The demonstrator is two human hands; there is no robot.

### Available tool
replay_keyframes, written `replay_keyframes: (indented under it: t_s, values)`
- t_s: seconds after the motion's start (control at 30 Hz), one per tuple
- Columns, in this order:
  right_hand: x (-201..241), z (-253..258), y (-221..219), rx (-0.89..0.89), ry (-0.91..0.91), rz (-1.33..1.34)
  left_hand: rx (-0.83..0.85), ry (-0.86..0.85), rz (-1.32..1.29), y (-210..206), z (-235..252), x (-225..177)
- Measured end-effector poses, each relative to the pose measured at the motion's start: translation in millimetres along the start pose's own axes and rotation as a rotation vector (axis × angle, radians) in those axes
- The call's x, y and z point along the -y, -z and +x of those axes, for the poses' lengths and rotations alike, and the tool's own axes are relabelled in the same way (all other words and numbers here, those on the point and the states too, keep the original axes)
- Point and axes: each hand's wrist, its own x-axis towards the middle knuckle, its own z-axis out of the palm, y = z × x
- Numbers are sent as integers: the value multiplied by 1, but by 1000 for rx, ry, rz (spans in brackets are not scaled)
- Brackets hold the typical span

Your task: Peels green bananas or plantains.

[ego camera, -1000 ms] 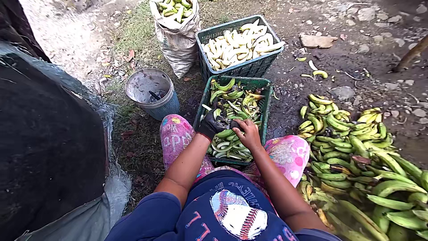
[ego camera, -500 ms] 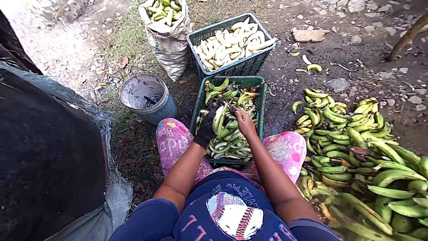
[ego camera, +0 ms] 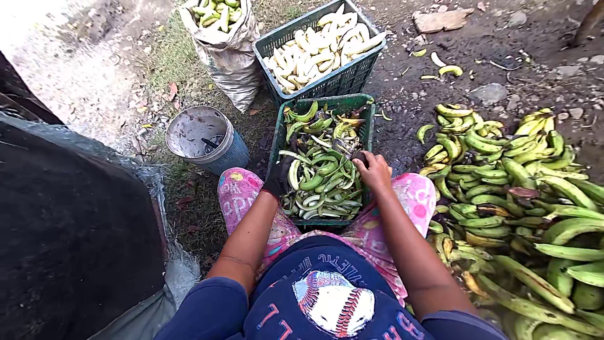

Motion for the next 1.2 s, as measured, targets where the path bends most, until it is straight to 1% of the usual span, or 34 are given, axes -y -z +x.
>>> replay_keyframes:
  t_s: [0.03, 0.07, 0.1, 0.17, 0.2, 0.23, 0.27, 0.3, 0.33, 0.37, 0.4, 0.43, 0.47, 0.5, 0.53, 0.57, 0.6, 0.63, 0.67, 0.7, 0.73, 0.77, 0.83, 0.87, 0.9, 0.93, 1.0, 1.03, 1.07, 1.13, 1.17, 1.2]
  values:
    - [-6, 0, -2, 11, -1, 19, 46, 6, 44, 1, 3, -3]
    - [-9, 1, -3, 4, -8, 44, 138, -33, 124, 3, 9, -5]
    - [-12, 2, -2, -20, -15, 75, 272, -121, 269, 3, 22, -10]
    - [-12, 5, 4, -55, -38, 156, 574, -311, 681, 7, 64, -21]
    - [-10, 6, 9, -49, -61, 207, 627, -312, 782, 9, 83, -31]
    - [-10, 7, 12, -52, -81, 249, 570, -239, 728, 11, 93, -47]
    - [-12, 8, 12, -61, -96, 281, 426, -171, 616, 12, 97, -72]
    - [-15, 8, 10, -74, -103, 305, 229, -157, 466, 13, 96, -103]
    - [-19, 8, 5, -98, -101, 316, 30, -181, 259, 14, 99, -133]
    - [-22, 8, 1, -119, -97, 320, -144, -210, -3, 13, 109, -157]
    - [-22, 8, 0, -130, -96, 318, -258, -243, -227, 11, 119, -178]
    - [-22, 8, -1, -137, -100, 322, -318, -252, -369, 8, 126, -193]
    - [-22, 9, -2, -140, -105, 331, -331, -247, -409, 2, 128, -198]
    - [-22, 10, -3, -139, -109, 334, -305, -252, -336, -8, 128, -193]
    - [-23, 11, -3, -138, -109, 339, -227, -269, -163, -20, 125, -178]
    - [-23, 13, -3, -129, -110, 341, -96, -300, 56, -33, 119, -159]
    - [-23, 15, -4, -120, -111, 345, 69, -307, 273, -48, 114, -136]
    - [-23, 16, -5, -109, -115, 354, 231, -292, 471, -63, 107, -109]
    - [-22, 17, -6, -99, -124, 360, 336, -260, 670, -79, 98, -83]
    - [-22, 18, -6, -91, -132, 361, 391, -233, 862, -94, 90, -61]
    - [-22, 18, -6, -83, -137, 357, 389, -213, 1024, -107, 82, -42]
    - [-23, 18, -7, -77, -139, 353, 353, -210, 1096, -115, 75, -31]
    - [-24, 19, -8, -75, -136, 351, 282, -257, 1115, -119, 72, -17]
    - [-24, 19, -8, -76, -136, 348, 274, -264, 1070, -114, 74, -15]
    - [-24, 17, -7, -76, -135, 346, 288, -249, 967, -107, 77, -15]
    - [-25, 16, -7, -75, -133, 343, 310, -225, 796, -99, 79, -15]
    - [-27, 15, -8, -77, -123, 339, 333, -179, 308, -79, 74, -22]
    - [-27, 15, -9, -78, -120, 339, 320, -183, 83, -69, 66, -27]
    - [-27, 15, -10, -78, -116, 343, 314, -211, -81, -58, 55, -32]
    - [-26, 12, -10, -73, -95, 357, 383, -331, -313, -35, 35, -35]
    - [-25, 11, -11, -63, -79, 372, 401, -393, -365, -26, 27, -35]
    - [-22, 11, -12, -54, -57, 382, 373, -435, -358, -19, 21, -35]
